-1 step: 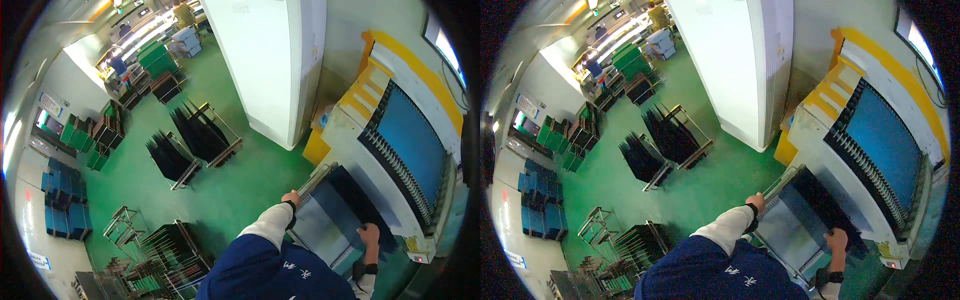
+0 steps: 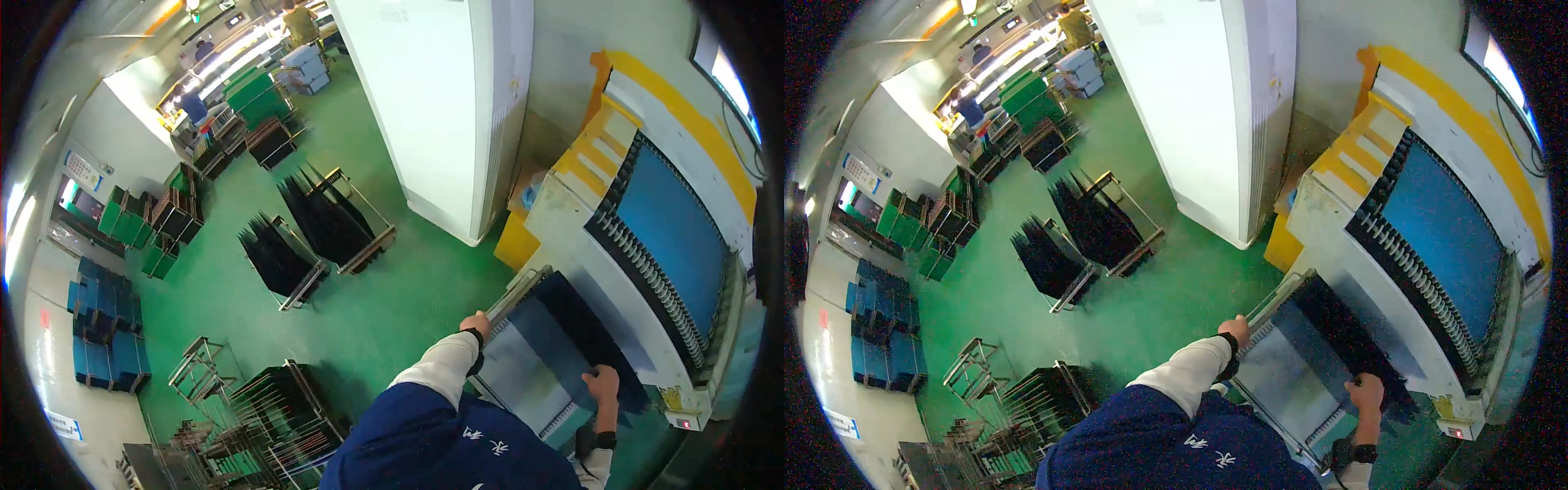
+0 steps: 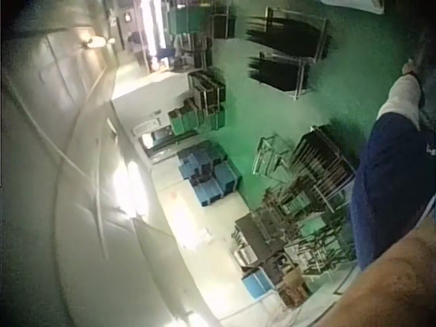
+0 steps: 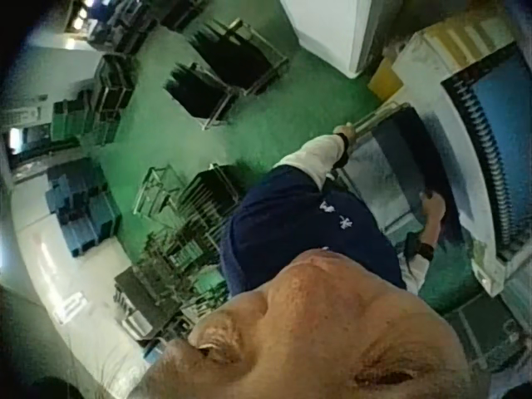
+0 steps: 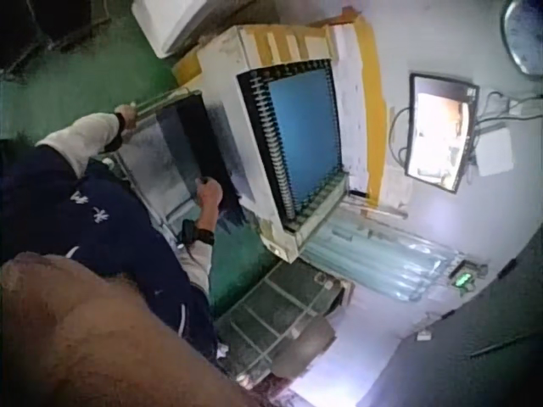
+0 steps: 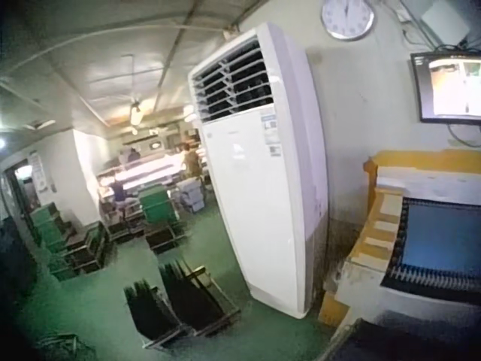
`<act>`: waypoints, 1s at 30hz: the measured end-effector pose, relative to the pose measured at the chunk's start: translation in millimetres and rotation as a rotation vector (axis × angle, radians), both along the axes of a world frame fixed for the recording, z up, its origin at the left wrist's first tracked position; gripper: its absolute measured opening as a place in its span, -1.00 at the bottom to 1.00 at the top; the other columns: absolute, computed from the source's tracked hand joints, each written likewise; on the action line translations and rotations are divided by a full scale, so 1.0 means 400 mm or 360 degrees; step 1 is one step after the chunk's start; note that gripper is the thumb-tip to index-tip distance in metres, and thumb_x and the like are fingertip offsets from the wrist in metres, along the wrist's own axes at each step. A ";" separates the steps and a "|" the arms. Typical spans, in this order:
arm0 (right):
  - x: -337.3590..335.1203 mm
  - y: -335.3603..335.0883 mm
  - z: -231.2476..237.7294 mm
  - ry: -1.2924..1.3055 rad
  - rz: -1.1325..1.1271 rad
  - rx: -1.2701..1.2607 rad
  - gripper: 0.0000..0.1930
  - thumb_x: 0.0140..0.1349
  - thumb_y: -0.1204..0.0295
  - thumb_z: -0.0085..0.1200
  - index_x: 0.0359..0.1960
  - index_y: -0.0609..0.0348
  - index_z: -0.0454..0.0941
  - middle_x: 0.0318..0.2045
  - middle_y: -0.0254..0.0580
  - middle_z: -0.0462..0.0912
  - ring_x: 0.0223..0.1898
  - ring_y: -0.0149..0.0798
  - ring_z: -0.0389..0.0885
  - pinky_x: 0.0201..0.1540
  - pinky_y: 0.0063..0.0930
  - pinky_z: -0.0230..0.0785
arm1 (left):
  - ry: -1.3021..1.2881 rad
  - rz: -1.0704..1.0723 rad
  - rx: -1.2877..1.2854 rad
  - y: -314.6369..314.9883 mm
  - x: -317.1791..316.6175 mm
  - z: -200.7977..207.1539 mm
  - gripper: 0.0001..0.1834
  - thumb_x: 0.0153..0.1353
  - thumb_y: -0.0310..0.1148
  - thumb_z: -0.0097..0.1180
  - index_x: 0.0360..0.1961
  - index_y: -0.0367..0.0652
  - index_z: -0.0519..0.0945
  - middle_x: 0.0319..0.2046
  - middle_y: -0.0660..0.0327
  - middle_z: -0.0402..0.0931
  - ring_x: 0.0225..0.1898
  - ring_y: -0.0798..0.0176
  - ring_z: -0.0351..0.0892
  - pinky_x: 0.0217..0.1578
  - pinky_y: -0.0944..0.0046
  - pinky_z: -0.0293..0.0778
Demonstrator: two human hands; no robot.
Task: Picking up thin blue sheets and feeding them into a vertical roller machine for processing.
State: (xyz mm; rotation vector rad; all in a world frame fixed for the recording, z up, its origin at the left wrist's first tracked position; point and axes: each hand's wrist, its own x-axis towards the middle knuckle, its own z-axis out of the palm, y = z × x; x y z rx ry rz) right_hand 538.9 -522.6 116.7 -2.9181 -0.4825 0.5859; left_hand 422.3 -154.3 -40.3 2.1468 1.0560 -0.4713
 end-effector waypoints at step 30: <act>-0.016 0.067 0.050 -0.0147 -0.0317 0.0121 -0.51 -0.25 0.06 0.35 -0.34 0.19 0.67 -0.37 0.03 0.67 -0.26 -0.01 0.65 -0.18 -0.23 0.45 | -0.0055 -0.0190 -0.0037 0.017 -0.014 -0.004 -0.66 0.03 -0.43 0.14 -0.17 -0.37 0.44 -0.27 -0.17 0.59 -0.16 -0.15 0.61 -0.17 0.01 0.53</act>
